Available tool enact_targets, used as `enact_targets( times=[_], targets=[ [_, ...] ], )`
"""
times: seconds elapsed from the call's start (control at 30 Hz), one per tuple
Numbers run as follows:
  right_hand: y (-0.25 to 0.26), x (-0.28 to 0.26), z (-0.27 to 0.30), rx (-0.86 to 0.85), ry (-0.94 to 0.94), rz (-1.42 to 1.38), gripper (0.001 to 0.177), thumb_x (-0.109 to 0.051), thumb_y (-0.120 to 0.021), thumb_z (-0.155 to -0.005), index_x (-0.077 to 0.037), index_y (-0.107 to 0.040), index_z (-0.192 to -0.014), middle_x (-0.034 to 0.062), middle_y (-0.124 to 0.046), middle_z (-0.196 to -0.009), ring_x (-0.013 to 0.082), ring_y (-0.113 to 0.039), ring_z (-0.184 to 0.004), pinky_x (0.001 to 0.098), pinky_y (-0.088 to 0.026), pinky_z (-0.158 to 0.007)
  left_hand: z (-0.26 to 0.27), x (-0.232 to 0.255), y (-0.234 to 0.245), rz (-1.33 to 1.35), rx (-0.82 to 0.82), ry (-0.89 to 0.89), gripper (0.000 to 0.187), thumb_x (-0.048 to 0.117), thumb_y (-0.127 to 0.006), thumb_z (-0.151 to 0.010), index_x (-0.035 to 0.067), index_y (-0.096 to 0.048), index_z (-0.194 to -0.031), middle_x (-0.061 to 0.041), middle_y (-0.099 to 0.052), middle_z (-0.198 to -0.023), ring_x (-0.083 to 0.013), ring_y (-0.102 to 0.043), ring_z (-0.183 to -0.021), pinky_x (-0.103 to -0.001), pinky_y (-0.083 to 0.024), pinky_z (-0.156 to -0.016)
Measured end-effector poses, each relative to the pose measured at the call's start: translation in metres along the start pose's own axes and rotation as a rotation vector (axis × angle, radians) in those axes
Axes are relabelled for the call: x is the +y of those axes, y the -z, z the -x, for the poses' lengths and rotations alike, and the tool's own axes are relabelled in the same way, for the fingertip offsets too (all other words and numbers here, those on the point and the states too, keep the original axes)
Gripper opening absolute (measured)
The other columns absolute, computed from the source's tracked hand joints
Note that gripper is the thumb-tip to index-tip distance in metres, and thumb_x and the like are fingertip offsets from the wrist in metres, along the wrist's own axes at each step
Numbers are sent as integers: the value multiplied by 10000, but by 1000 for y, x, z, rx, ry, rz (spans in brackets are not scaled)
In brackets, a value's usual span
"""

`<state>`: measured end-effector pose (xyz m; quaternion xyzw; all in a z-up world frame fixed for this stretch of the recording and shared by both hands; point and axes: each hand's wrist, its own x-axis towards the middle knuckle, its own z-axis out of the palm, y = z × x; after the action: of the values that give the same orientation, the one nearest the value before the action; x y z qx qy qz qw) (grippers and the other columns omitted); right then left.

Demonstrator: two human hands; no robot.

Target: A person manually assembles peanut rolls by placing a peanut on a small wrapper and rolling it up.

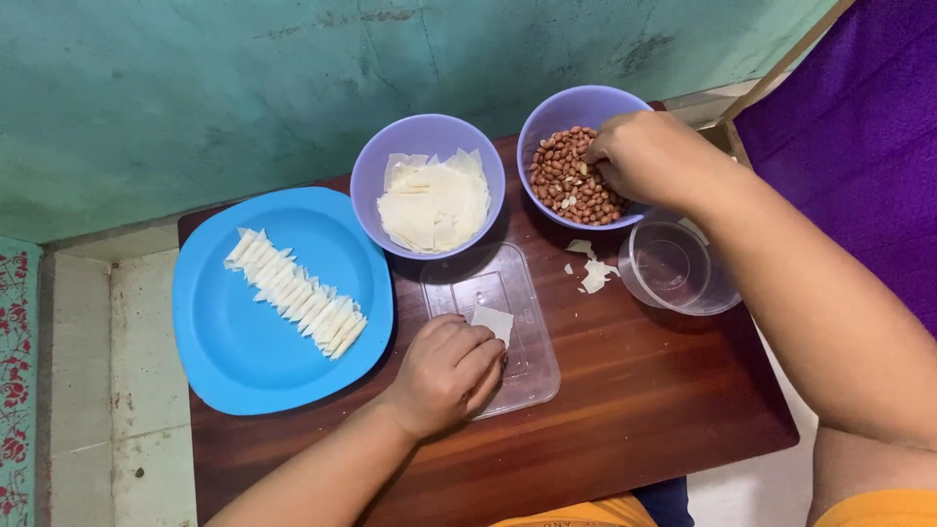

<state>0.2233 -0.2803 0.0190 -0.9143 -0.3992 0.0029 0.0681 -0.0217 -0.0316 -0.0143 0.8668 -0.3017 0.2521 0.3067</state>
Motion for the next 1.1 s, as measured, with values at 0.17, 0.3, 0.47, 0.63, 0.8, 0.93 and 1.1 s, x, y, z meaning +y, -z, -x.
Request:
enact_targets(
  times=[0.17, 0.3, 0.47, 0.63, 0.8, 0.93, 1.1],
  targets=[
    [-1, -5, -6, -30, -35, -17, 239, -31, -675, -780, -28, -806, -979, 106, -775, -1069, 346, -728, -871, 434, -584, -831, 0, 0, 1, 5, -8, 3, 138, 9, -757, -816, 3, -709, -946, -104, -702, -977, -242, -639, -838, -390, -530, -912],
    [-19, 10, -14, -112, -62, 170, 117, -205, -731, -848, -163, -816, -916, 82, -776, -890, 315, -773, -881, 444, -604, -809, 5, -11, -12, -7, 167, -63, 72, 104, -704, -888, 56, -721, -938, -107, -680, -906, -275, -681, -741, -417, -577, -760],
    [-20, 11, -17, -133, -99, 113, 125, -199, -733, -852, -170, -828, -927, 92, -786, -899, 332, -772, -891, 456, -603, -808, -1, -11, 3, -14, 192, -21, 65, 98, -710, -886, 67, -740, -935, -95, -700, -907, -281, -692, -732, -414, -586, -737],
    [-25, 13, -18, -148, -116, 107, 118, -190, -729, -841, -153, -828, -893, 98, -787, -863, 335, -771, -891, 453, -593, -837, -13, -1, 18, -10, 169, -23, 62, 114, -694, -906, 75, -734, -933, -90, -695, -906, -289, -688, -743, -403, -581, -725],
    [-22, 13, -19, -135, -160, 26, 145, -241, -733, -847, -139, -830, -881, 92, -792, -837, 343, -772, -883, 453, -585, -829, -8, 0, 27, -58, 43, -52, 57, 123, -689, -908, 72, -713, -916, -91, -676, -904, -290, -686, -754, -405, -564, -698],
    [4, 6, -9, -100, -145, -28, 170, -203, -738, -853, -65, -817, -914, 166, -788, -870, 395, -757, -904, 496, -578, -843, 4, -1, 29, -58, 0, -7, 63, 127, -677, -912, 78, -714, -928, -85, -673, -915, -286, -686, -765, -402, -556, -692],
    [17, -27, 18, 220, 100, -289, 101, -161, -796, -842, -85, -780, -907, 152, -724, -807, 326, -716, -771, 452, -547, -722, 22, -1, 21, -87, -6, 48, 120, 123, -702, -908, 69, -740, -1008, -114, -699, -1007, -306, -708, -893, -400, -556, -766]
  ],
)
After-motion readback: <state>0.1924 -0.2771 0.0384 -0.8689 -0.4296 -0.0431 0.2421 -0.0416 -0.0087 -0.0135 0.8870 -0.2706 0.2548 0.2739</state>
